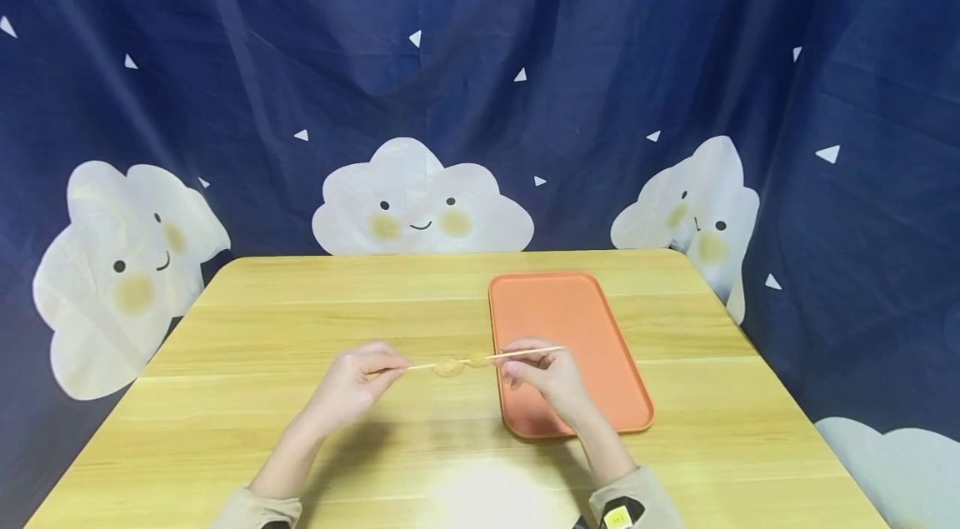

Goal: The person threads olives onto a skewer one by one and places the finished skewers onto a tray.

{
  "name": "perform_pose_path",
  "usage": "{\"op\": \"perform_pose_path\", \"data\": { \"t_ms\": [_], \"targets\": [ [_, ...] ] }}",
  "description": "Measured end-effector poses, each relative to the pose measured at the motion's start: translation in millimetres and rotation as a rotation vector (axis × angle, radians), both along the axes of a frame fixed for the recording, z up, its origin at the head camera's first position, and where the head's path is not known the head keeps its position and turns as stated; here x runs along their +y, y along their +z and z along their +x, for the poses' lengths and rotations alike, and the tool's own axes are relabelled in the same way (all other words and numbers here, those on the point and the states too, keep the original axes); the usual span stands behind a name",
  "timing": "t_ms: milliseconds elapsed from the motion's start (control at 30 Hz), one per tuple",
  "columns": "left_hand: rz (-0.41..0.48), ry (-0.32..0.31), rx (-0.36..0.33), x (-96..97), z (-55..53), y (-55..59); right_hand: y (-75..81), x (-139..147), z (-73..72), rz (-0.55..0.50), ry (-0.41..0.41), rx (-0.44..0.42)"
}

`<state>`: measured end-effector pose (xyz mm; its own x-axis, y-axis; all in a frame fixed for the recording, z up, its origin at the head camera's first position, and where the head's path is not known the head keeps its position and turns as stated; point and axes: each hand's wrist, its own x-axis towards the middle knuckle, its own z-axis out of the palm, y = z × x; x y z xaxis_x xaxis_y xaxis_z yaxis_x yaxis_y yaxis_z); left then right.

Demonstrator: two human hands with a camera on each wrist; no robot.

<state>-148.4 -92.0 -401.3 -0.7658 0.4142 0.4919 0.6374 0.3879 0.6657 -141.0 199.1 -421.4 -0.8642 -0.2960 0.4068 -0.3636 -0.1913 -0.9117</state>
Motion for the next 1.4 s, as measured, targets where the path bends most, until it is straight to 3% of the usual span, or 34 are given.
{"op": "perform_pose_path", "data": {
  "t_ms": [233,367,433,633,733,900,1133,1267,1400],
  "targets": [
    [0.003,0.017,-0.002,-4.1,-0.4,-0.9,-7.5,14.2,-1.8,0.024,-0.056,0.061],
    [0.006,0.035,0.014,-7.1,-0.7,-1.9,-29.7,35.1,-14.0,0.017,-0.106,0.079],
    [0.007,0.041,0.018,-8.6,-0.7,-2.7,-39.5,46.1,-18.6,0.046,-0.156,0.046],
    [-0.002,0.059,0.021,-13.3,-0.7,-6.8,-46.2,66.3,-15.0,0.100,-0.299,-0.129],
    [-0.002,0.067,0.021,-15.3,0.2,-8.2,-54.6,74.7,-17.0,0.128,-0.338,-0.141],
    [0.001,0.072,-0.012,-17.8,1.8,-10.0,-44.0,71.1,-7.9,0.231,-0.400,-0.143],
    [0.004,0.074,-0.068,-20.3,2.9,-10.2,-56.6,72.1,-7.4,0.484,-0.366,-0.122],
    [0.001,0.070,-0.072,-20.4,3.0,-10.5,-60.5,69.6,-6.2,0.528,-0.328,-0.121],
    [0.000,0.074,-0.058,-19.8,2.3,-11.7,-61.8,66.2,-6.7,0.603,-0.342,-0.148]
  ]
}}
